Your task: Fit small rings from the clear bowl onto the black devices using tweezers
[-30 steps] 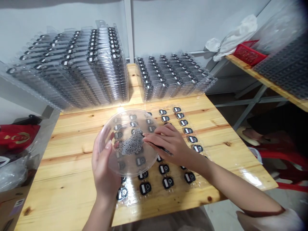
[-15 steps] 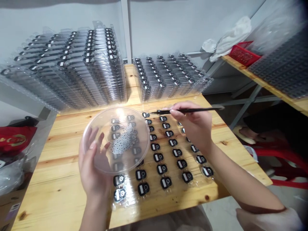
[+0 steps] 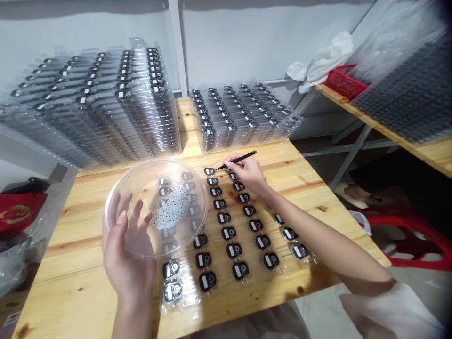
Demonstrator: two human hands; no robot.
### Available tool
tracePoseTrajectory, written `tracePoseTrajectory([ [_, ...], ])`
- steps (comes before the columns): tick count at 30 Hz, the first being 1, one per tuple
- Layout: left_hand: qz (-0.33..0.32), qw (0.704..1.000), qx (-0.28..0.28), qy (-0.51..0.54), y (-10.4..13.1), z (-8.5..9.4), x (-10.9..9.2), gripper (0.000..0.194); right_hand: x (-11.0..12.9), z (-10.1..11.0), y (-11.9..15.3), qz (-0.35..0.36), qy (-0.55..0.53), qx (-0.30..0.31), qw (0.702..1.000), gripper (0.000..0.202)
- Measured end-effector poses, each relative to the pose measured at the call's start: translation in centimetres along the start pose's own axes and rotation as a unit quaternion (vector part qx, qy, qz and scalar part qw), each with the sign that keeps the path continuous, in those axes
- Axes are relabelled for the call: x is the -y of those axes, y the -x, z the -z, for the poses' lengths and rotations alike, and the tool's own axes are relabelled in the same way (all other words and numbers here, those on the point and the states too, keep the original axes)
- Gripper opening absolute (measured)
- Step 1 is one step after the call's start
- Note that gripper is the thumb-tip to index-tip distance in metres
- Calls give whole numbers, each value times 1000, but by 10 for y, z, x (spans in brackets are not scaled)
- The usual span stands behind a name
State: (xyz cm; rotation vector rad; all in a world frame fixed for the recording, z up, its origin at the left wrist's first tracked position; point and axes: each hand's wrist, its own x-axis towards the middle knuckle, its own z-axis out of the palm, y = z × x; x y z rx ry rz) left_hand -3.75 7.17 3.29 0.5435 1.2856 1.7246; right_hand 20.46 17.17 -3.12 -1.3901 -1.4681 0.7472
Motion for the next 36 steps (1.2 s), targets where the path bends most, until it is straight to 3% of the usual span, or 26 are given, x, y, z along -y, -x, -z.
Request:
tracePoseTrajectory([
  [9, -2, 1000, 8, 9, 2, -1, -1, 34, -10, -2, 0, 33, 71, -5, 997, 25],
  [15, 0, 1000, 4, 2, 1, 0, -1, 33, -6, -2, 1, 124, 146, 12, 981, 19],
  [23, 1, 1000, 8, 4, 1, 0, 0, 33, -5, -4, 13, 285, 263, 47, 920, 22],
  [36, 3, 1000, 6, 7, 2, 0, 1, 35, -11, -1, 14, 431, 347, 75, 829, 23],
])
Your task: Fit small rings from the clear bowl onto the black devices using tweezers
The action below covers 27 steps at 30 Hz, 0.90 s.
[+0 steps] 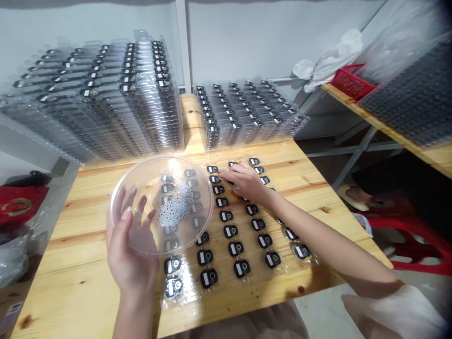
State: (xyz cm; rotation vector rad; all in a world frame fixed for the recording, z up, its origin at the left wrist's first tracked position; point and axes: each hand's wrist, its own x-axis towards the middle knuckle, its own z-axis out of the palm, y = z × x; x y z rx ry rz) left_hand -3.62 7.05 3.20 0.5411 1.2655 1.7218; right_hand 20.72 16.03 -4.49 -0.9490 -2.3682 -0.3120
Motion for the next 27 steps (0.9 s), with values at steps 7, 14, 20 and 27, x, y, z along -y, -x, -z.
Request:
tracePoseTrajectory([
  [7, 2, 1000, 0, -1, 0, -1, -1, 35, 1, 1, 0, 17, 13, 16, 1000, 26],
  [14, 5, 1000, -3, -4, 0, 0, -1, 34, 2, 2, 0, 39, 15, 16, 999, 29],
  [20, 5, 1000, -2, 0, 0, -1, -1, 34, 1, 5, -1, 47, 11, 21, 999, 28],
  [27, 4, 1000, -3, 2, 0, -1, 0, 34, 0, 3, 2, -17, 1, 25, 1000, 22],
])
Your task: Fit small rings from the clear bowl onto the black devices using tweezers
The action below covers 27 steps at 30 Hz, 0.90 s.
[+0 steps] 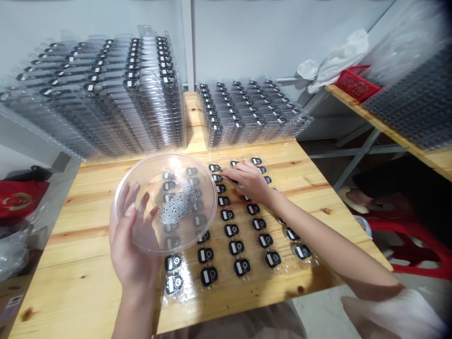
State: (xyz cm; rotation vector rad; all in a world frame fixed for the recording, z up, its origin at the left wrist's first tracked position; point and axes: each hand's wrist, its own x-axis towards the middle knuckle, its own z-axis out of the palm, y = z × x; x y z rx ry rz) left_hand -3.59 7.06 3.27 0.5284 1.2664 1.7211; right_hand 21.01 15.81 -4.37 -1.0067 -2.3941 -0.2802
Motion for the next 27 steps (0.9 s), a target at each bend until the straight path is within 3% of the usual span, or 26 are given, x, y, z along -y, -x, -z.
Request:
tracePoseTrajectory([
  [4, -1, 1000, -1, 4, 0, 1, 1, 36, -2, -3, -1, -32, -5, -13, 999, 19],
  [17, 6, 1000, 6, 10, 0, -1, 1, 35, -1, 3, -5, -37, -43, -74, 996, 16],
  [19, 7, 1000, 2, 8, 0, -1, 1, 34, 1, 11, -8, -52, -53, -106, 992, 13],
  [22, 13, 1000, -2, 5, 2, -2, 1, 32, 15, 35, -12, -112, -118, -206, 965, 5],
  [25, 17, 1000, -1, 2, 5, -2, 1, 32, 45, 65, -14, -159, -195, -284, 925, 13],
  [27, 17, 1000, 7, -3, 7, -2, 1, 30, 68, 82, -14, -157, -261, -291, 907, 15],
])
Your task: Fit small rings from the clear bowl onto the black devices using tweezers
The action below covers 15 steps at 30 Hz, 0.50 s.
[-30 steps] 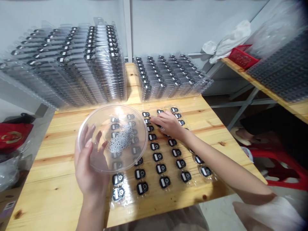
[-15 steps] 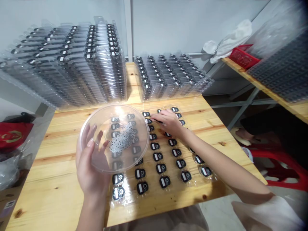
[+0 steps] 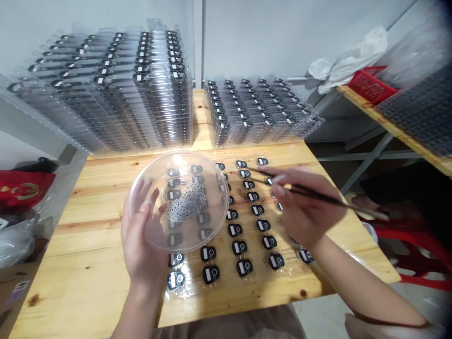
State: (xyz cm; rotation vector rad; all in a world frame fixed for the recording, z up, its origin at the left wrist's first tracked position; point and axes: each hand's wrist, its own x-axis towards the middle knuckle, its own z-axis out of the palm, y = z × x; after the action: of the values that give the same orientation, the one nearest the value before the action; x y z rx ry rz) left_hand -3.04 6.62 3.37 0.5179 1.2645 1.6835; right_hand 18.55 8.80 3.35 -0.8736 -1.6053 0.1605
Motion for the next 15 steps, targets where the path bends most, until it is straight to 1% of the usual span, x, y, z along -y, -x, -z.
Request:
tracePoseTrajectory([
  [1, 0, 1000, 6, -3, 1, 0, 0, 30, 12, 1, 3, 12, -19, 29, 999, 16],
  [2, 0, 1000, 12, -6, 1, 0, 1, 30, 21, 1, 6, 25, -10, 80, 996, 17],
  [3, 0, 1000, 19, -9, 2, 1, 2, 30, 27, 0, 10, 52, 0, 132, 990, 18],
  [5, -2, 999, 29, -15, 2, 1, 3, 30, 32, -3, 18, 106, 30, 220, 969, 19],
  [6, -5, 999, 33, -18, 3, 2, 3, 30, 32, -5, 21, 126, 39, 245, 960, 20],
  [7, -8, 999, 38, -22, 3, 2, 3, 31, 30, -7, 23, 135, 47, 260, 955, 20],
  [9, -12, 998, 48, -29, 4, 1, 3, 32, 26, -11, 26, 129, 53, 271, 952, 19],
  [12, -8, 998, 53, -28, 6, 0, 3, 33, 21, -15, 24, 107, 49, 267, 957, 19],
  [15, -5, 998, 52, -28, 8, -2, 2, 33, 21, -17, 21, 102, 46, 259, 959, 17],
])
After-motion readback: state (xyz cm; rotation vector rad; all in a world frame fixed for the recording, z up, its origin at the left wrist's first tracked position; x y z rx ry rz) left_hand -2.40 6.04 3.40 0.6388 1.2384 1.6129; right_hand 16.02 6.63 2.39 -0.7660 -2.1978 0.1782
